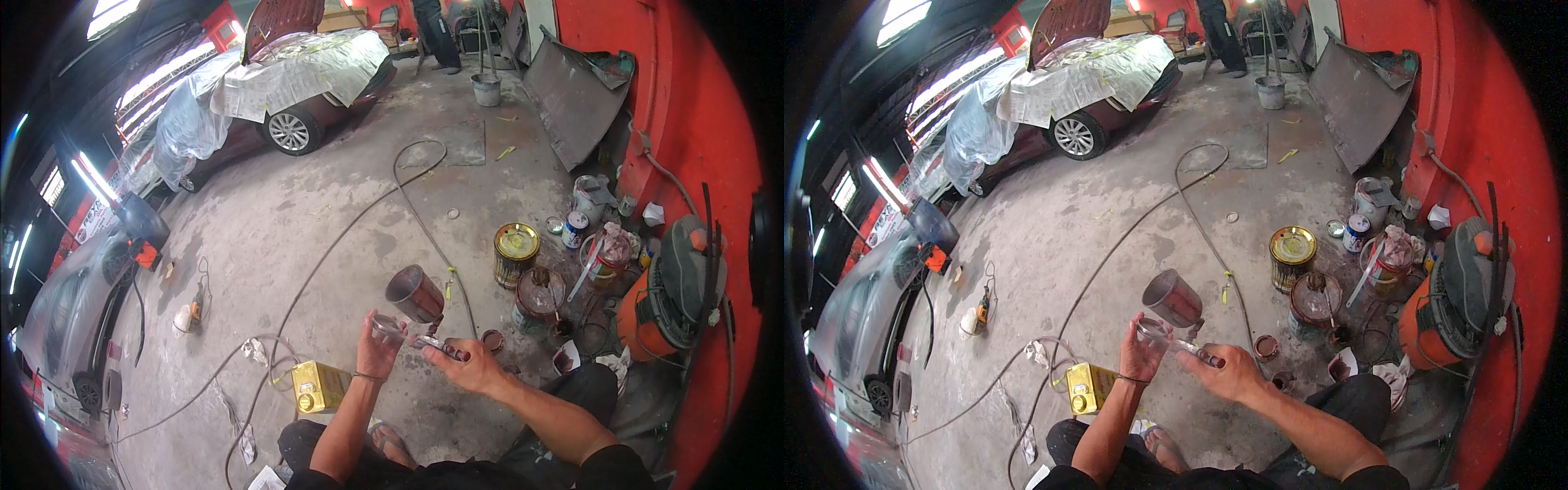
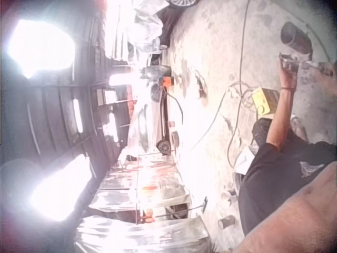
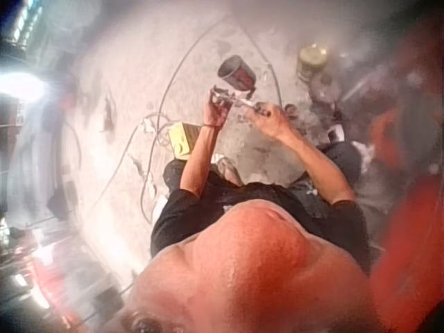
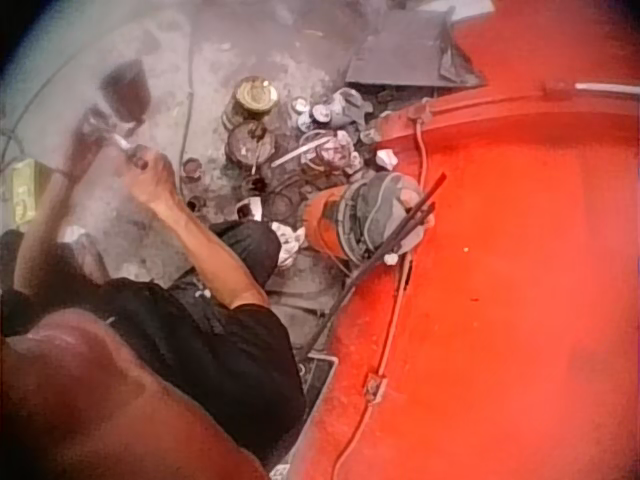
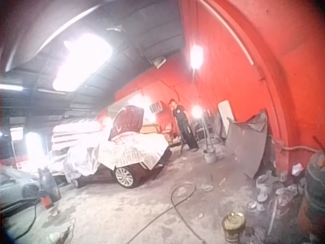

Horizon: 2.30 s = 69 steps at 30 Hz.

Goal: The person cleans a spray gun by pouring solvent into the cup, disassembling the nozzle, and wiping the components with a cloth. They repeatedly wipe the cup and nozzle parts before reassembling the tool.

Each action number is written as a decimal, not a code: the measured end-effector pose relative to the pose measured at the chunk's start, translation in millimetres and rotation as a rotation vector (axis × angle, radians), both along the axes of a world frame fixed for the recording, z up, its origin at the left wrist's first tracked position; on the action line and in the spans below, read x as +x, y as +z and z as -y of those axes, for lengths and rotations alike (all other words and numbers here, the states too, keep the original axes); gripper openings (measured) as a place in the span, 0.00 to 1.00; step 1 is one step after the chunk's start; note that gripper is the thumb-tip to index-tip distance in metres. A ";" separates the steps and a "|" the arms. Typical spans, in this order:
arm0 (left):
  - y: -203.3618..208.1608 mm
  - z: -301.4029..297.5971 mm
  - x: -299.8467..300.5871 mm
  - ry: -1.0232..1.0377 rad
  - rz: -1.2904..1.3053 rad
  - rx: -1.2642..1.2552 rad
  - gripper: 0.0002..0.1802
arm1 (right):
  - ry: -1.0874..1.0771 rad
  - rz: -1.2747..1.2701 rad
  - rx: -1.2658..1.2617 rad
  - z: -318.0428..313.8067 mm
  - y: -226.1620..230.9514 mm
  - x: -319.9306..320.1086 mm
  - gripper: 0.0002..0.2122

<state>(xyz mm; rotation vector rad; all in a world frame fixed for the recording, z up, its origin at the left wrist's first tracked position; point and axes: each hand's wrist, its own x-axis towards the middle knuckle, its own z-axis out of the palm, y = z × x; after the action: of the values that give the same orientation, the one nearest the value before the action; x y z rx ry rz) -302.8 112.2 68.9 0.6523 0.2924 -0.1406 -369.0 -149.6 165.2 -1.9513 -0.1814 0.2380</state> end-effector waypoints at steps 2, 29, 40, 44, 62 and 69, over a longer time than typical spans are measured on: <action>1.3 4.1 -0.4 0.021 0.002 0.041 0.28 | -0.001 -0.023 -0.023 2.3 -1.1 1.3 0.26; 2.4 -9.9 -48.4 0.044 0.038 -0.017 0.34 | -0.018 0.081 -0.095 -39.5 38.2 -44.9 0.24; 16.8 -18.6 -66.4 0.004 0.052 -0.019 0.39 | -0.034 0.091 -0.084 -59.0 52.0 -66.3 0.24; 5.1 -33.0 -66.3 -0.028 0.110 0.140 0.39 | -0.018 0.051 -0.130 -55.0 35.0 -61.0 0.23; 21.0 4.6 -48.4 0.011 0.324 0.692 0.49 | 0.012 -0.115 0.114 -7.1 -10.1 -16.3 0.23; -14.3 11.9 -28.5 -0.037 0.421 0.798 0.46 | -0.039 -0.072 0.171 9.4 2.6 -4.3 0.19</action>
<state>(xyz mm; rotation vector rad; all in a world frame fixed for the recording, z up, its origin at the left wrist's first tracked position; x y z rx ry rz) -331.2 100.3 54.6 1.4533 -0.0886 0.0910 -373.3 -158.9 167.8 -1.7723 -0.1124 0.2577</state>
